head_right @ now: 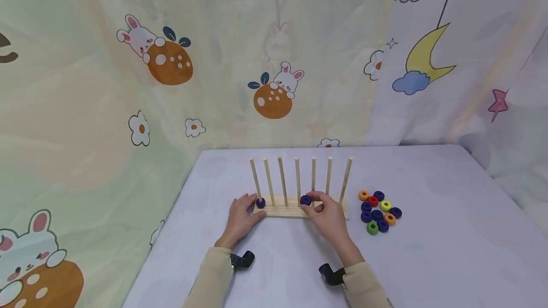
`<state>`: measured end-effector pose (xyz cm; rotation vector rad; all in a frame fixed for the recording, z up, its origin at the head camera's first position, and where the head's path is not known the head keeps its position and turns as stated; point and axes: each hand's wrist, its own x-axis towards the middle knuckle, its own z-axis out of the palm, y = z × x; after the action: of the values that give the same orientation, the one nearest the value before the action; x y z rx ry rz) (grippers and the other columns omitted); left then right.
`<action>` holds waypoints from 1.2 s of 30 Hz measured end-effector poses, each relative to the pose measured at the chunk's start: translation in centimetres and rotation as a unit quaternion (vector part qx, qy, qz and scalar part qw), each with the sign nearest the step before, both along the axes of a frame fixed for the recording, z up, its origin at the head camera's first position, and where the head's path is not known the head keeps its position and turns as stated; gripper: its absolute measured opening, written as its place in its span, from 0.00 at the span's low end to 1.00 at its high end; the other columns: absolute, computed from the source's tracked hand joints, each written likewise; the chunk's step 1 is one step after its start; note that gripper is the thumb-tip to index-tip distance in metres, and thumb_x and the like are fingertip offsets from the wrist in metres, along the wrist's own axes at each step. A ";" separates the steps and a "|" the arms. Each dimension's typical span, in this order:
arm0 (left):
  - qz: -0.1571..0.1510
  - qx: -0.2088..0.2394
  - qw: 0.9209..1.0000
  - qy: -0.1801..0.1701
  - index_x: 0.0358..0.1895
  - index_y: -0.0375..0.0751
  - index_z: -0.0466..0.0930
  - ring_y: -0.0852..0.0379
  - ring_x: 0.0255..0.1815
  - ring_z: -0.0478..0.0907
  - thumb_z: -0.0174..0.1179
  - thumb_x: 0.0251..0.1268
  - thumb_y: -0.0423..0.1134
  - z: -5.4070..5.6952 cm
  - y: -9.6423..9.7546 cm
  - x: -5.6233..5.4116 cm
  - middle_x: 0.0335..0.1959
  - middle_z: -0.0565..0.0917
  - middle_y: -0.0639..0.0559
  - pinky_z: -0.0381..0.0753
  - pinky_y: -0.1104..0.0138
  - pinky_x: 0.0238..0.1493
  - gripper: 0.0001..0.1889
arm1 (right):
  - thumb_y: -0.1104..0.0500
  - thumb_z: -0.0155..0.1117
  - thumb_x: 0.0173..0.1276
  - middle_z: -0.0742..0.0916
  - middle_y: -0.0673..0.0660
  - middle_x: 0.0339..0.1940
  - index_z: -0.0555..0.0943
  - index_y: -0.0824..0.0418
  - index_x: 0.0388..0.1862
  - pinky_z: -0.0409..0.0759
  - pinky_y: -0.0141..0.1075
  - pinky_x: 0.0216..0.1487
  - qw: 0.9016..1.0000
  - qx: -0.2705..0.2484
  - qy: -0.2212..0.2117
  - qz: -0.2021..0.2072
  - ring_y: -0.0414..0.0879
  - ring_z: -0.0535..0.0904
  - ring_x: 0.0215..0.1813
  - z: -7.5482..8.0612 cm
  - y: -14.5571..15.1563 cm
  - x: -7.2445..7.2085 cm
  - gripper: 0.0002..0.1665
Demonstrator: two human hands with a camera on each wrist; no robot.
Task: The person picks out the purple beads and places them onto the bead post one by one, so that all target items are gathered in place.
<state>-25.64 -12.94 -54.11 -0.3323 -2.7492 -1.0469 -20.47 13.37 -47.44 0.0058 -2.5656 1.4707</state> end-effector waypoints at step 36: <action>0.004 -0.006 1.000 0.005 0.64 0.35 0.75 0.42 0.71 0.64 0.70 0.57 0.49 -0.2 0.1 0.1 0.63 0.78 0.43 0.46 0.44 0.74 0.34 | 0.58 0.72 0.62 0.86 0.56 0.46 0.82 0.58 0.54 0.76 0.31 0.22 0.996 0.008 0.067 0.063 0.44 0.77 0.28 3.0 -2.3 -1.2 0.21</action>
<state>-25.51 -12.88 -54.32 -0.3270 -2.7459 -1.0240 -21.63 11.09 -44.47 0.2640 -2.5091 1.4387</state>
